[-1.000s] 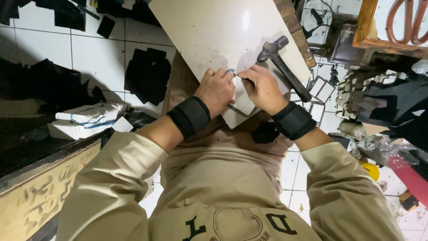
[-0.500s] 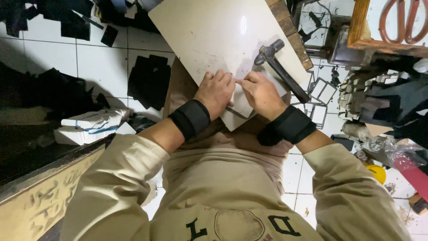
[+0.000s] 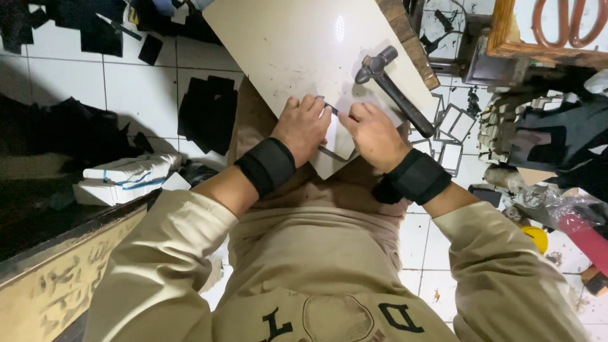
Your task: The person folds and hammers the leather edges around a rectangular template plate.
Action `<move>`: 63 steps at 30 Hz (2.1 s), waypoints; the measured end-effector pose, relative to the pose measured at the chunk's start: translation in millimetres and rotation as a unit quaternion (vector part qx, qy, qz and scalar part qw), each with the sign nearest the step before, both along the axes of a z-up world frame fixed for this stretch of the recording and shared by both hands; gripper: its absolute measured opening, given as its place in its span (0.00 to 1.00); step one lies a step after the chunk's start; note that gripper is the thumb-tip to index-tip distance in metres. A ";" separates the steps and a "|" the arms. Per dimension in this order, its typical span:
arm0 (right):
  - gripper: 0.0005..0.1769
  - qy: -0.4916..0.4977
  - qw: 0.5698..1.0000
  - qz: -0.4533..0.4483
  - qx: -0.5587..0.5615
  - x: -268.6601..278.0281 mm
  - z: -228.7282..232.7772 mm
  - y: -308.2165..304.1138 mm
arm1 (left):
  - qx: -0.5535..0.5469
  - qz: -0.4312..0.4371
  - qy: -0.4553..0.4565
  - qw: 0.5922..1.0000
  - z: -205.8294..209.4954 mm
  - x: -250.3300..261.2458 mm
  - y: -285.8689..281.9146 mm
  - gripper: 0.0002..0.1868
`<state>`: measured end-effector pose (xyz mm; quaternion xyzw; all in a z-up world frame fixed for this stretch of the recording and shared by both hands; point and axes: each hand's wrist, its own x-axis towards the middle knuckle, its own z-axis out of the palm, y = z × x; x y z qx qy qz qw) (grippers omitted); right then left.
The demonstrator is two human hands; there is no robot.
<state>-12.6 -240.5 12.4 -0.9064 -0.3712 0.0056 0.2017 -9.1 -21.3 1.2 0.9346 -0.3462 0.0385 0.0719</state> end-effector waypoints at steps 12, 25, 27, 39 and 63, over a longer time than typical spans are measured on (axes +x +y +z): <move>0.21 0.064 0.996 -0.037 0.054 -10.7 -6.4 -31.4 | 0.002 0.002 0.010 1.000 -3.0 -1.8 0.2 0.29; 0.18 -0.012 1.000 -0.002 -0.019 -12.4 -4.2 -34.4 | 0.018 0.001 0.008 1.000 -2.1 0.0 -3.5 0.33; 0.18 0.013 1.000 -0.018 0.004 -14.2 3.3 -32.0 | 0.015 -0.006 0.021 1.000 -1.1 -1.3 -2.5 0.33; 0.27 0.029 0.998 -0.026 0.054 2.2 -6.9 9.8 | 0.032 -0.023 -0.016 0.999 -23.2 -11.1 -1.6 0.16; 0.09 0.349 0.755 -0.165 0.530 2.5 42.3 -13.6 | -0.438 0.099 0.206 0.869 90.3 -4.6 31.0 0.16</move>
